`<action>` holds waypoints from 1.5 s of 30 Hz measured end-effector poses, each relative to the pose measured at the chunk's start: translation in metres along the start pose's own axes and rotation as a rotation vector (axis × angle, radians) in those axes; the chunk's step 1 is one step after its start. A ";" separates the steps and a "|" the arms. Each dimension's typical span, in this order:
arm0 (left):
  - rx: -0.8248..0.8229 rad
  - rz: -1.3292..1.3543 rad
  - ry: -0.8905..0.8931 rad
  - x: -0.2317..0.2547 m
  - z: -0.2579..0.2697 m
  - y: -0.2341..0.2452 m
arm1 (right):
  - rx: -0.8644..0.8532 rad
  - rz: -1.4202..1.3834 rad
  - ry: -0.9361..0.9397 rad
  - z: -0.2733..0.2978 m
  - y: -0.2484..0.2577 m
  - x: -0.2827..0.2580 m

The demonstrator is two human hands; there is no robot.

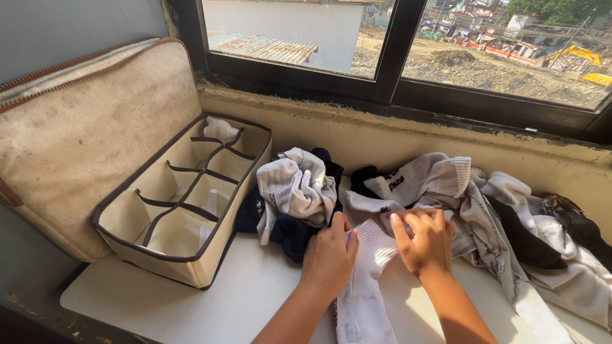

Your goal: The person picks up socks from a pile on a desk, matches them, and rolls them together into a bundle.

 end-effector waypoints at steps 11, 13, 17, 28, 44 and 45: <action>-0.206 0.501 -0.076 -0.002 -0.006 -0.010 | -0.115 -0.163 -0.059 0.002 -0.008 0.023; -0.199 0.470 -0.079 -0.002 -0.006 -0.009 | -0.213 -0.108 -0.160 0.003 -0.006 0.022; -0.137 0.435 -0.145 0.002 -0.005 -0.009 | -0.329 -0.126 -0.119 0.008 -0.012 0.016; -0.111 0.394 -0.240 0.009 -0.001 0.002 | -0.346 -0.469 -0.096 0.006 -0.020 0.023; -0.168 0.129 0.178 -0.009 -0.009 0.009 | 0.140 -0.038 0.182 0.008 0.006 -0.025; -0.101 0.145 0.087 -0.008 -0.010 0.010 | 0.223 -0.033 0.255 0.010 0.013 -0.030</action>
Point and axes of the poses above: each hand's wrist, its own z-axis away from the middle knuckle, its own y-axis out of the back of the hand, x = y × z, the point moved 4 cm from there along -z, towards the middle knuckle, and after that the axes turned 1 degree about -x, right-handed, at the moved point
